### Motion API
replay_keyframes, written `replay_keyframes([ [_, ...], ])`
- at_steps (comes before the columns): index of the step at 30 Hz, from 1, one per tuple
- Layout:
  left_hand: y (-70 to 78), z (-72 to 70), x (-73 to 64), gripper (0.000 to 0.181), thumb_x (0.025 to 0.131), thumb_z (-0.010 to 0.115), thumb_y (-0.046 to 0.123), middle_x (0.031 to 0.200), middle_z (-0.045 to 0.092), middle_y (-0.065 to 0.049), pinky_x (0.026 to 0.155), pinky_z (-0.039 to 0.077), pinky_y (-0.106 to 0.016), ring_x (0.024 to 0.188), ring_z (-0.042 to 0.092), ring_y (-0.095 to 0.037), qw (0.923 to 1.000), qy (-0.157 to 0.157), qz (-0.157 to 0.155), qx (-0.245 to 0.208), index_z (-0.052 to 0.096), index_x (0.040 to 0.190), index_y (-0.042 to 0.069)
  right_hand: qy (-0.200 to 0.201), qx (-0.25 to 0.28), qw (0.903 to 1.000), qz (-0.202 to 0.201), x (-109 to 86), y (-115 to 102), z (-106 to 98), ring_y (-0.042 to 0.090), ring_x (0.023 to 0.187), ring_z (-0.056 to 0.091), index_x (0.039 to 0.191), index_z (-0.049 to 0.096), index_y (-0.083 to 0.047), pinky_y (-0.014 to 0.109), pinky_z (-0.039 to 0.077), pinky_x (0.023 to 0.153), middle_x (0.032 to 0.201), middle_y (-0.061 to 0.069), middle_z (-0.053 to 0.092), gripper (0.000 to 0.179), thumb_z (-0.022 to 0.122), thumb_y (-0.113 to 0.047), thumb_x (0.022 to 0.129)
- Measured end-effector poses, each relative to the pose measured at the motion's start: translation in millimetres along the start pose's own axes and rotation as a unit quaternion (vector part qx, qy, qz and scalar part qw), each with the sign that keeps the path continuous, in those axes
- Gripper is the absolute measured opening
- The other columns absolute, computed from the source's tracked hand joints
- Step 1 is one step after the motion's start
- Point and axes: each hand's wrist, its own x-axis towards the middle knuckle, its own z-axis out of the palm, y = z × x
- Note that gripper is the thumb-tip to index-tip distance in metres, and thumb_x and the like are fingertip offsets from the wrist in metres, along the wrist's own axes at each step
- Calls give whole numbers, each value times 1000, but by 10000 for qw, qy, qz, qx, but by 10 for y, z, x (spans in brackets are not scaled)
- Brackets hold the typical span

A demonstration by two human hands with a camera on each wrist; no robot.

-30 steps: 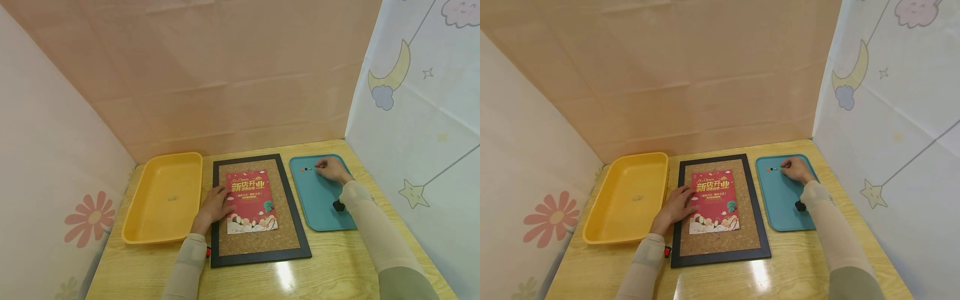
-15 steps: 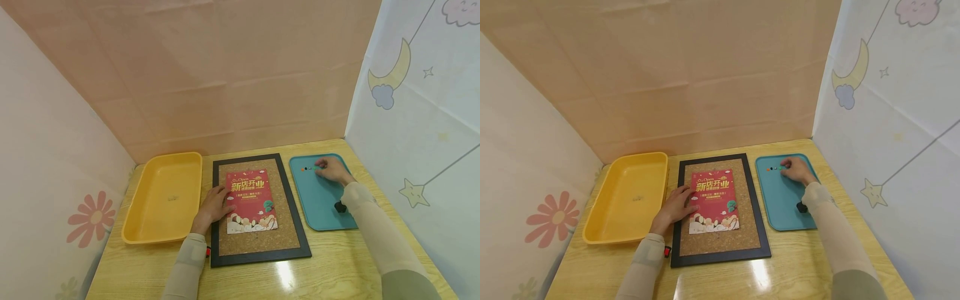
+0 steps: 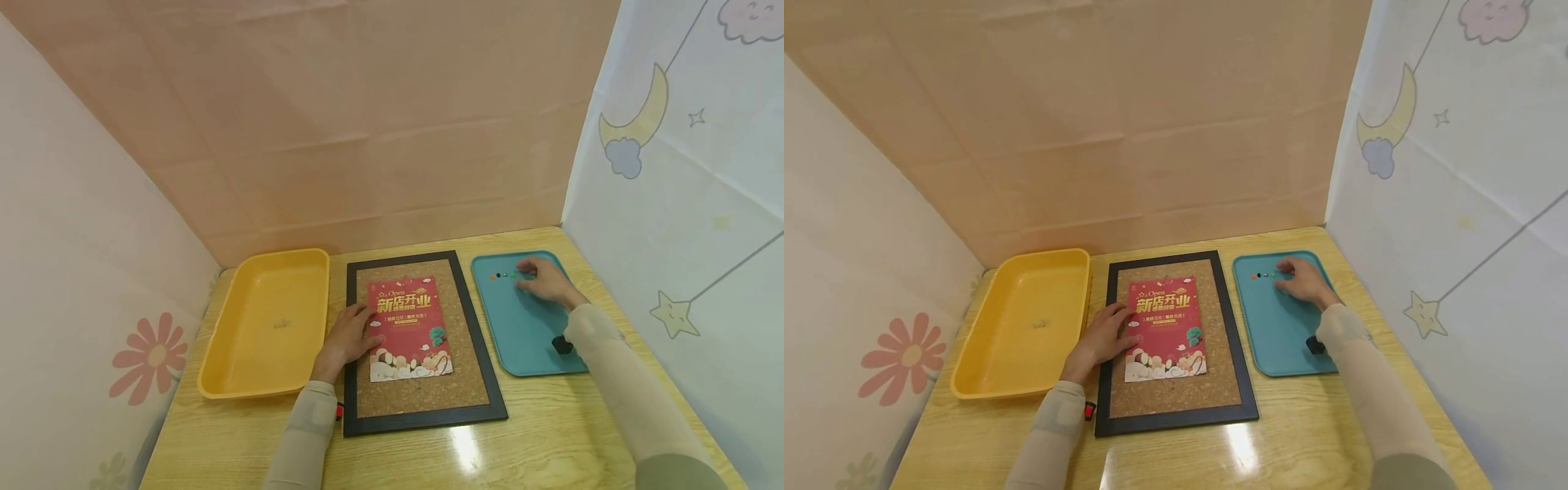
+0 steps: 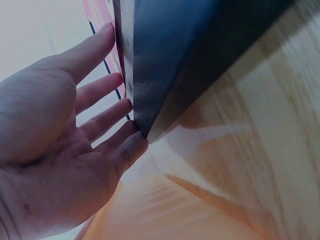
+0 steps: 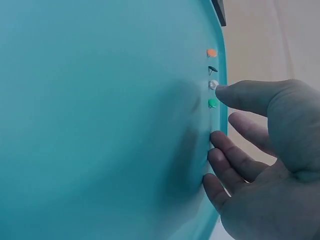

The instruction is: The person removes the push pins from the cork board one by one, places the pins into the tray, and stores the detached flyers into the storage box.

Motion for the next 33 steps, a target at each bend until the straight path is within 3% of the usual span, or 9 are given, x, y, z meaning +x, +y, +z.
replay_keyframes([
  [10,-6,4,-5,76,98,90,27,172,51,-24,135,40,-68,163,42,-46,10000,-16,-19,-23,58,163,5,26,-239,9995,-181,-122,-44,3,60,155,45,160,50,10,76,40,127,164,39,51,58,68,-19,113],
  [25,-13,-8,-1,74,98,89,28,172,51,-22,135,39,-67,163,42,-45,9999,-22,-70,-128,58,162,6,369,-249,9944,-955,-418,-533,154,57,152,50,162,53,-2,78,45,121,165,30,55,56,70,-26,114],
  [33,16,0,-7,74,98,90,29,171,52,-20,134,42,-66,161,45,-43,9999,-35,-145,-71,59,162,8,332,-145,9896,-1394,-487,-753,331,54,149,55,161,55,-4,71,47,123,163,28,58,55,73,-19,112],
])
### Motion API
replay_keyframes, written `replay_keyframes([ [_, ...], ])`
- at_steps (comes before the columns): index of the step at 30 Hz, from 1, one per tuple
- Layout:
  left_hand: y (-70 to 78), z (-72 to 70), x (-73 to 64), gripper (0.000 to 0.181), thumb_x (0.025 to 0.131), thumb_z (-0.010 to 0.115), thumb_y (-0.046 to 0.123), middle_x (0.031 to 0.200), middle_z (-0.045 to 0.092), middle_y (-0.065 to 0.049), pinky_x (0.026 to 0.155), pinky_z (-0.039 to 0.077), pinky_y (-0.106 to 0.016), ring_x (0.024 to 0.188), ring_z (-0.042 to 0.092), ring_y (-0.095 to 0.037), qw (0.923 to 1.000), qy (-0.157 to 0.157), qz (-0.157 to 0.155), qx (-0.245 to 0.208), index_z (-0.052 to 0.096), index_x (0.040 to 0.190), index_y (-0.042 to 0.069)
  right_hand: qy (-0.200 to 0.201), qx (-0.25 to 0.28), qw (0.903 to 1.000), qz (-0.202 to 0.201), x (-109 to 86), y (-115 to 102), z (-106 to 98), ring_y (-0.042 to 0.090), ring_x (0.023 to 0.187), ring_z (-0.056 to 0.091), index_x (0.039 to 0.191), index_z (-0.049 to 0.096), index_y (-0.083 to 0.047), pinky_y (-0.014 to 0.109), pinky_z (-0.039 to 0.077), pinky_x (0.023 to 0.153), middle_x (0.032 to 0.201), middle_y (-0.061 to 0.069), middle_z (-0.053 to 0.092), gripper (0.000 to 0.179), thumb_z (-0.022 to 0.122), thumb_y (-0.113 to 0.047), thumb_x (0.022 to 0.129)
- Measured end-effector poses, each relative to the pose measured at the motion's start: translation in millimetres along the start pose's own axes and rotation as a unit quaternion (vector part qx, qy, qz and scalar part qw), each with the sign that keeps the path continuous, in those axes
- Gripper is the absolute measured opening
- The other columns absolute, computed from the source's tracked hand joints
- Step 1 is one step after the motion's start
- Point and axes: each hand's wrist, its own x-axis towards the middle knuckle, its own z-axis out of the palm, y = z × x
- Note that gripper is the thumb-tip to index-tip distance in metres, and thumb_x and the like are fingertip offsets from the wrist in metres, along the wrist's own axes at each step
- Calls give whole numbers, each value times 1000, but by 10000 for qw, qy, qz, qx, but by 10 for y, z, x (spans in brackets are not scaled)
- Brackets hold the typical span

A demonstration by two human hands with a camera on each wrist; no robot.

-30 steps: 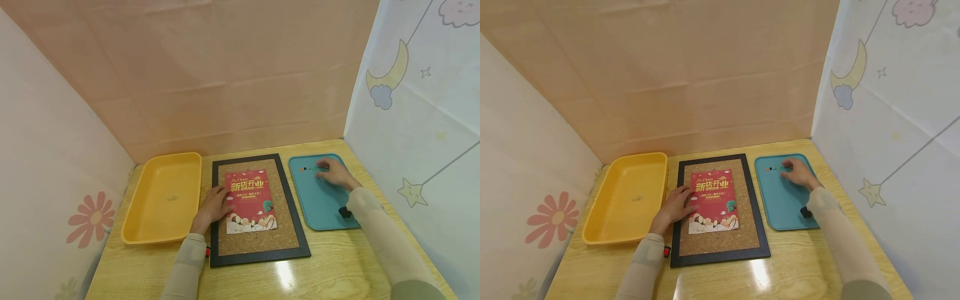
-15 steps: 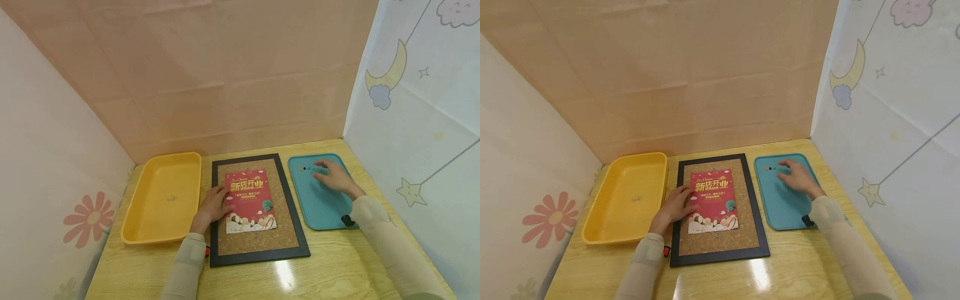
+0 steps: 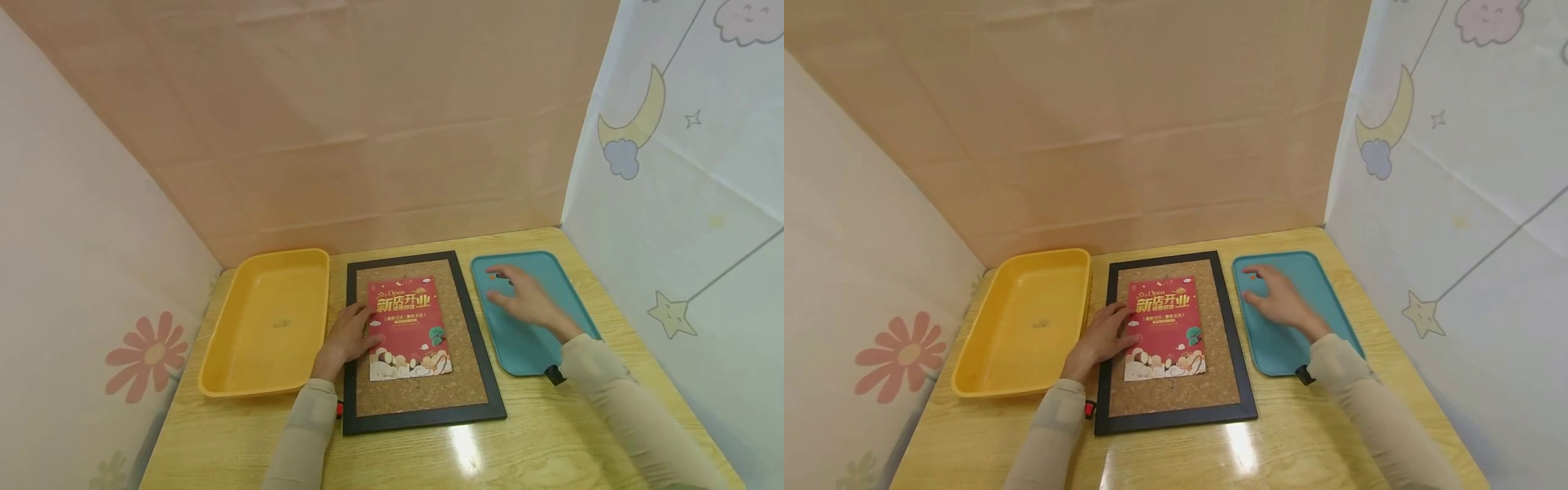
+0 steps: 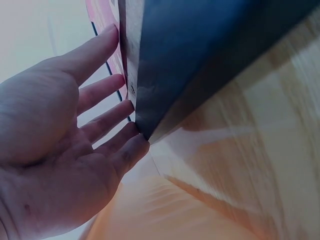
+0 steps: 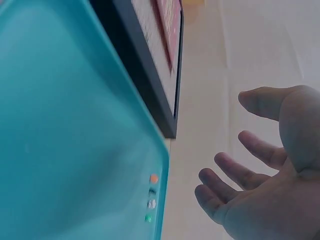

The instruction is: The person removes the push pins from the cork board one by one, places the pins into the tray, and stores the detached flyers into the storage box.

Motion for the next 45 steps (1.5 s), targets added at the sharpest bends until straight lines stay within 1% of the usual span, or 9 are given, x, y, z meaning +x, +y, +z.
replay_keyframes([
  [5,6,12,7,74,99,89,29,172,51,-20,135,42,-65,162,44,-42,10000,-25,23,44,58,163,8,-63,204,9997,-87,-8,-135,107,54,149,55,162,54,-4,71,49,122,165,27,56,57,74,-19,111],
  [12,20,23,20,77,97,91,29,172,51,-20,133,44,-65,160,45,-43,10000,-27,0,88,58,163,8,-236,499,9983,-184,-15,-295,249,54,150,56,166,49,-5,71,50,122,169,26,53,61,72,-25,113],
  [16,18,27,29,78,96,91,30,172,51,-21,133,44,-65,160,45,-43,9999,-23,-2,115,57,164,8,-333,696,9969,-163,-19,-366,351,55,150,56,166,48,-4,73,50,121,167,29,54,63,73,-23,112],
  [21,12,26,31,83,96,91,31,173,51,-22,133,43,-67,162,45,-44,10000,14,50,12,53,166,8,-342,825,9960,-100,-1,-428,478,52,150,57,166,49,-3,70,51,123,165,29,56,64,76,-20,110],
  [27,16,9,13,85,97,91,28,172,51,-23,129,47,-70,158,49,-46,9986,113,94,-501,49,169,8,-489,968,9940,-165,7,-462,600,53,148,59,165,49,1,67,56,119,165,30,56,64,75,-18,110],
  [34,20,-18,-11,80,102,85,28,166,55,-27,126,49,-72,148,58,-47,9928,181,374,-1127,48,167,0,-739,1230,9897,-18,20,-476,670,54,147,60,168,44,2,65,58,117,166,31,53,69,74,-21,111],
  [38,22,-27,-30,81,101,85,29,166,54,-27,126,48,-73,148,57,-47,9881,227,253,-1498,48,167,-1,-839,1312,9877,130,21,-486,690,53,145,62,170,41,2,63,60,116,165,32,54,70,74,-22,112],
  [42,11,-9,-46,82,101,86,27,163,59,-27,117,58,-68,140,64,-45,9821,327,189,-1845,48,167,0,-930,1473,9842,318,31,-490,711,49,143,64,170,41,1,59,63,113,163,30,57,71,73,-23,112],
  [45,-4,12,-53,80,102,86,24,158,64,-28,105,67,-61,133,73,-46,9754,322,156,-2176,47,167,0,-959,1516,9829,419,43,-493,727,46,141,66,170,42,1,54,65,108,162,29,57,71,74,-24,112],
])
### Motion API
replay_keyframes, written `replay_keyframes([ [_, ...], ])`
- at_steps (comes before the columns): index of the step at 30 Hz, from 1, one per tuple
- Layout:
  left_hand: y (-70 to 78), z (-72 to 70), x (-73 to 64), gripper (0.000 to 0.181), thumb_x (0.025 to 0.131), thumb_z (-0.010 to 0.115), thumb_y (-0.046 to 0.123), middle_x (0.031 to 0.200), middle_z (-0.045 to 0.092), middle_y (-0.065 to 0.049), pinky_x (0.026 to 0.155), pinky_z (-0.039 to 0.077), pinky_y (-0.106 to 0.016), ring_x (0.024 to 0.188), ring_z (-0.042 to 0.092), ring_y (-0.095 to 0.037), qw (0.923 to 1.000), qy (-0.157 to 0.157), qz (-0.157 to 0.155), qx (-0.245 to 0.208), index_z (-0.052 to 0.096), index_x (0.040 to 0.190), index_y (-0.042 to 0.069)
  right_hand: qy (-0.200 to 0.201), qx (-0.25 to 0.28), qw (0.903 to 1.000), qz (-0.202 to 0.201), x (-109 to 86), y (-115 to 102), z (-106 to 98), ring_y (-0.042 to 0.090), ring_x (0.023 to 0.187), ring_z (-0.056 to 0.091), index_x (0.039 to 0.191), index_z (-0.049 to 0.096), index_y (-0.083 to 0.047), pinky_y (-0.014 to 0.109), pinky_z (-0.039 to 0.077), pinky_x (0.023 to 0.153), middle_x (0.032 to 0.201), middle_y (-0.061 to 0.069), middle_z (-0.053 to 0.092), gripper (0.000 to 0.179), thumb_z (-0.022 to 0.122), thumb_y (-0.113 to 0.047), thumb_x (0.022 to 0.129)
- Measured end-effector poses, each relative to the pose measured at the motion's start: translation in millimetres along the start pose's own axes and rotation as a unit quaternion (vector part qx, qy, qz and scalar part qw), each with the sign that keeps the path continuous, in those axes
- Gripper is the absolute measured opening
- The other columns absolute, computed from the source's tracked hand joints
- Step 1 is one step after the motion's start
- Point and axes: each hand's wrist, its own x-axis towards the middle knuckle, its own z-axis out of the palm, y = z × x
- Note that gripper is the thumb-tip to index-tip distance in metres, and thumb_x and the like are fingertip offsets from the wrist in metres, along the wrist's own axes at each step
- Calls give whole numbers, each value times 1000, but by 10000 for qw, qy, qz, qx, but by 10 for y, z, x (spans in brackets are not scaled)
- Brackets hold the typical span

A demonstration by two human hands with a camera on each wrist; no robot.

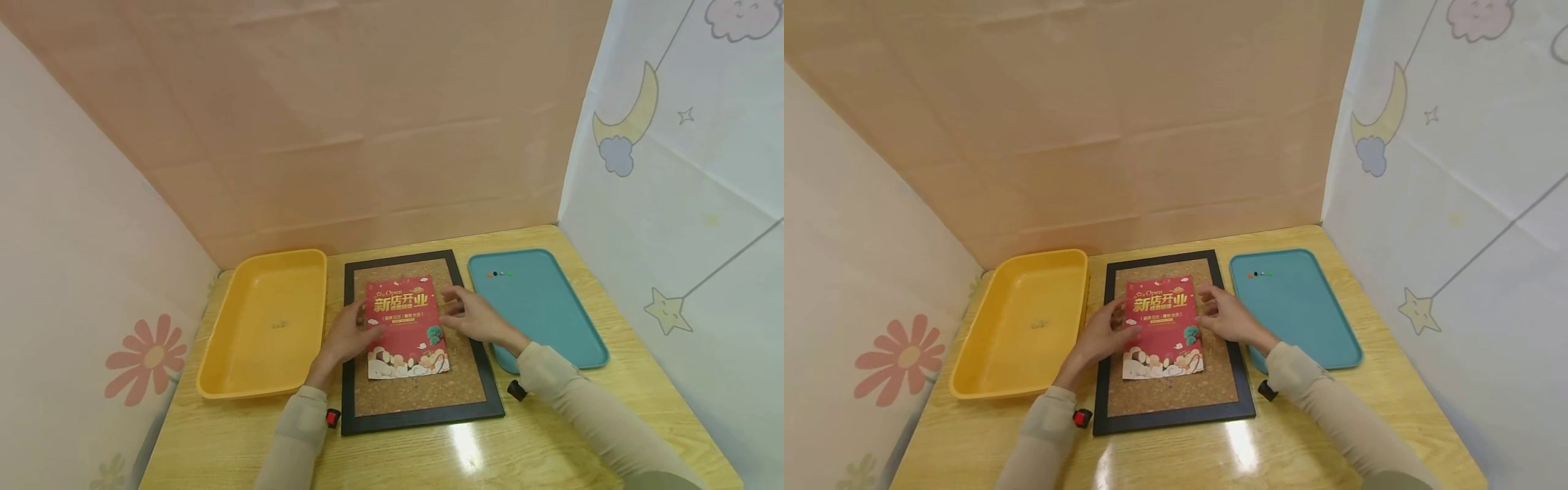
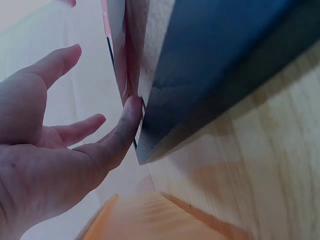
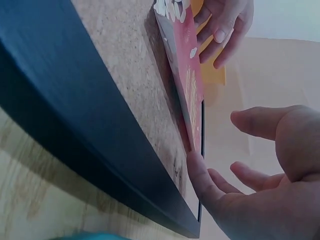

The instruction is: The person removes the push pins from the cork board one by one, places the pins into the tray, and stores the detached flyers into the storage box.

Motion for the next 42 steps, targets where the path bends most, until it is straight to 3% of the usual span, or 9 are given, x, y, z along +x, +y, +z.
replay_keyframes([
  [5,-16,-2,-23,81,103,84,21,157,64,-30,99,70,-56,132,76,-47,9990,-38,-291,-346,43,169,1,63,34,9998,201,44,0,42,42,136,69,168,44,2,51,67,102,159,28,60,68,74,-21,111],
  [18,-39,28,-20,77,103,83,12,143,70,-26,98,71,-51,124,78,-40,9989,55,-459,-89,44,168,-2,262,-2,9978,614,132,-1,163,38,130,72,167,45,1,48,67,98,151,25,66,69,75,-19,109],
  [28,-74,42,1,68,104,81,8,140,73,-26,99,71,-51,121,80,-39,9986,161,-499,-45,51,163,-5,368,-65,9979,538,168,1,233,31,117,75,164,49,2,47,67,95,136,21,71,67,77,-15,107],
  [42,-85,58,3,59,104,78,5,139,74,-25,99,71,-50,118,80,-36,9981,213,-579,16,57,159,-3,444,138,9972,581,190,17,285,31,116,75,157,56,3,47,66,99,134,23,71,57,77,-10,106],
])
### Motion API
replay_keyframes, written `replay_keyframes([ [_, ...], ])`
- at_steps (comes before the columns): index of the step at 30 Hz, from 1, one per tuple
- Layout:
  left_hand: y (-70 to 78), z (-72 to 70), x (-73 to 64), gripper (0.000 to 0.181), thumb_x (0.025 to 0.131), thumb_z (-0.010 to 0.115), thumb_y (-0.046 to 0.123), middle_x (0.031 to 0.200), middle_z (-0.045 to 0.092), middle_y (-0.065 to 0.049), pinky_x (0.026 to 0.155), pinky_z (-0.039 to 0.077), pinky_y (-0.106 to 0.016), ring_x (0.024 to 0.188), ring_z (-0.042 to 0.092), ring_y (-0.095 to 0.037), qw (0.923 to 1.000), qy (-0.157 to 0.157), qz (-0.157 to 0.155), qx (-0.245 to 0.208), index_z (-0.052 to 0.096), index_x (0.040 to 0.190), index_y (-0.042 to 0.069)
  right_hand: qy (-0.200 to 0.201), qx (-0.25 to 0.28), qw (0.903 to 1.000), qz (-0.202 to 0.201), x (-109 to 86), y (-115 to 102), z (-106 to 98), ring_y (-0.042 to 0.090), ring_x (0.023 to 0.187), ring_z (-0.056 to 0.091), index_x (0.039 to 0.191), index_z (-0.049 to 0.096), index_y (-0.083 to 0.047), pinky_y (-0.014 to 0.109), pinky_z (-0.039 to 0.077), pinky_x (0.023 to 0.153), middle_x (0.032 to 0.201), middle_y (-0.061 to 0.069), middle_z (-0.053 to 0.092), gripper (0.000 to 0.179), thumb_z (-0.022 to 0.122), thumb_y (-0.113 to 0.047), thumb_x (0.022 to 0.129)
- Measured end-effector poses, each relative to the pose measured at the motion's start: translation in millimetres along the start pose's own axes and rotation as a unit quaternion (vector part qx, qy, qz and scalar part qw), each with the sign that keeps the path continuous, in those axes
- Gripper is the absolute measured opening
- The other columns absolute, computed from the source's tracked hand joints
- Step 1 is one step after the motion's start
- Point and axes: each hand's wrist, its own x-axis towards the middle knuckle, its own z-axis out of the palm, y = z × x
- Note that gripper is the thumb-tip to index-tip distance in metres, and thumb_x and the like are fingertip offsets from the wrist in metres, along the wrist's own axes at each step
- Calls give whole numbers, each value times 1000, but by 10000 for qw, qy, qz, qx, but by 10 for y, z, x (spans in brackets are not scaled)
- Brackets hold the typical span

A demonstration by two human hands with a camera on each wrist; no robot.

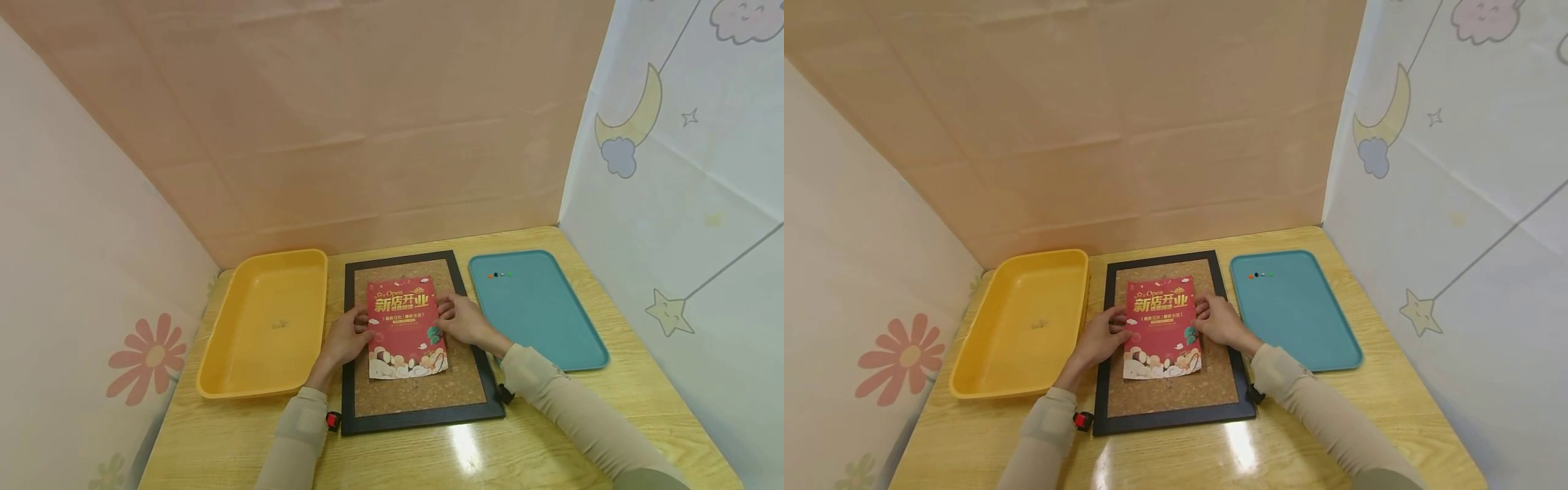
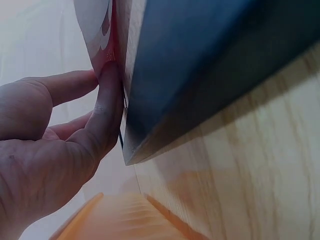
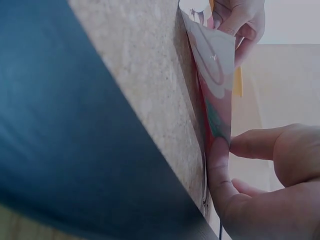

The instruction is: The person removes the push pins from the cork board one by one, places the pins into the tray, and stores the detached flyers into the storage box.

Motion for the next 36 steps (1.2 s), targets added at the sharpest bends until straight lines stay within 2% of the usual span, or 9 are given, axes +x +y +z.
replay_keyframes([
  [15,-13,3,0,58,106,75,2,142,73,-26,98,71,-49,120,80,-38,9998,-68,116,-145,56,160,-3,-69,317,9995,-45,-13,53,-14,23,110,76,157,58,5,37,65,91,135,24,70,54,74,-6,107],
  [26,88,-29,-68,59,104,78,4,137,74,-23,96,71,-49,117,80,-36,9996,104,245,-44,58,160,0,-18,452,9986,-289,-74,5,-64,23,109,74,158,56,4,30,62,87,134,25,69,54,73,-4,107],
  [31,117,-71,-98,60,105,76,0,138,73,-23,93,72,-47,117,79,-35,9989,112,430,-161,58,161,3,-26,509,9978,-415,-110,-41,-110,24,109,74,159,56,3,32,61,88,135,25,68,55,71,-3,107],
  [36,171,-123,-134,57,105,75,-1,139,73,-23,95,71,-47,119,79,-36,9981,100,584,-146,60,160,4,-23,446,9978,-494,-148,-112,-153,27,115,74,160,57,1,38,63,93,139,24,67,54,70,-6,107],
])
